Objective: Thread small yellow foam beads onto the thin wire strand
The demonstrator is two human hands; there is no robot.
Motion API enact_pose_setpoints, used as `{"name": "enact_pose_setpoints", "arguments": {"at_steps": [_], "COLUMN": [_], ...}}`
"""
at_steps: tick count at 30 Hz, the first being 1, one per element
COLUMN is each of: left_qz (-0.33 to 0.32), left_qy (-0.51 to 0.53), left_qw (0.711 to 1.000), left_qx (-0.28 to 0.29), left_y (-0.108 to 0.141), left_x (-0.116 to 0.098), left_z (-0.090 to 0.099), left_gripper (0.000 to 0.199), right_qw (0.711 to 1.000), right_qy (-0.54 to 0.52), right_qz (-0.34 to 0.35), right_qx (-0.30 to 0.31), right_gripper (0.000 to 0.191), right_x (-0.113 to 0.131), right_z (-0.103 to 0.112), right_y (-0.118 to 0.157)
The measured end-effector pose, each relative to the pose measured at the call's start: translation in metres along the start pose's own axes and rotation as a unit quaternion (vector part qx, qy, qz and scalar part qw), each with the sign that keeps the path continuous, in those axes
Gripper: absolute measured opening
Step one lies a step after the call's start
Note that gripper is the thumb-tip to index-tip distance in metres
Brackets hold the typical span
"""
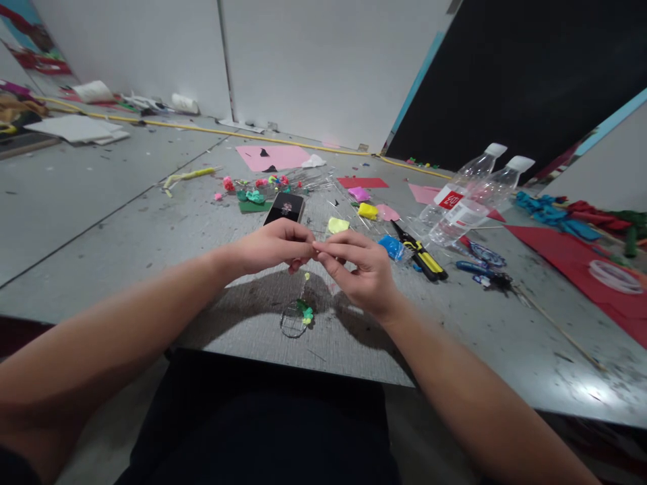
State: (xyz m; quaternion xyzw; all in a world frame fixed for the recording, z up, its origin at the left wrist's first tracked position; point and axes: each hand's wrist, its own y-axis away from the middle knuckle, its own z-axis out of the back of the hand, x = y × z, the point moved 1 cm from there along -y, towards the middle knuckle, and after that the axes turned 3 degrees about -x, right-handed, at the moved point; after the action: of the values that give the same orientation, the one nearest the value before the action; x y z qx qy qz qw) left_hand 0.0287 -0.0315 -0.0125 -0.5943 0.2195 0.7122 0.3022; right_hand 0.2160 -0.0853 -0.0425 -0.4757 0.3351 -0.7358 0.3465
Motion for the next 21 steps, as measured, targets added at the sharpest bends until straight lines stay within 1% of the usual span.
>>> {"name": "enact_pose_setpoints", "arguments": {"at_steps": [4, 9, 11, 13, 16, 21], "left_qz": [-0.003, -0.003, -0.006, -0.013, -0.028, -0.035], "left_qy": [0.000, -0.039, -0.067, -0.101, -0.141, -0.162], "left_qw": [1.000, 0.999, 0.998, 0.994, 0.989, 0.985], "left_qx": [0.005, -0.008, -0.017, -0.027, -0.036, -0.041], "left_y": [0.0010, 0.0030, 0.0035, 0.0040, 0.0047, 0.0037], "left_x": [-0.0023, -0.0075, -0.0084, -0.0086, -0.0084, -0.0073], "left_z": [-0.0016, -0.0025, -0.0015, -0.0002, 0.0009, 0.0000], "left_gripper": [0.021, 0.021, 0.022, 0.024, 0.025, 0.020], "right_qw": [1.000, 0.997, 0.993, 0.986, 0.967, 0.927], "right_qy": [0.005, -0.046, -0.063, -0.079, -0.121, -0.192], "right_qz": [-0.011, -0.062, -0.097, -0.147, -0.225, -0.323], "right_qx": [-0.008, -0.005, -0.003, 0.001, 0.004, 0.006], "right_gripper": [0.019, 0.012, 0.007, 0.004, 0.012, 0.024], "right_x": [0.0028, 0.0010, 0.0005, 0.0001, -0.0005, -0.0056], "right_z": [0.0006, 0.0008, 0.0006, 0.0001, -0.0008, -0.0020], "right_y": [-0.0009, -0.0031, -0.0039, -0.0040, -0.0027, 0.0001]}}
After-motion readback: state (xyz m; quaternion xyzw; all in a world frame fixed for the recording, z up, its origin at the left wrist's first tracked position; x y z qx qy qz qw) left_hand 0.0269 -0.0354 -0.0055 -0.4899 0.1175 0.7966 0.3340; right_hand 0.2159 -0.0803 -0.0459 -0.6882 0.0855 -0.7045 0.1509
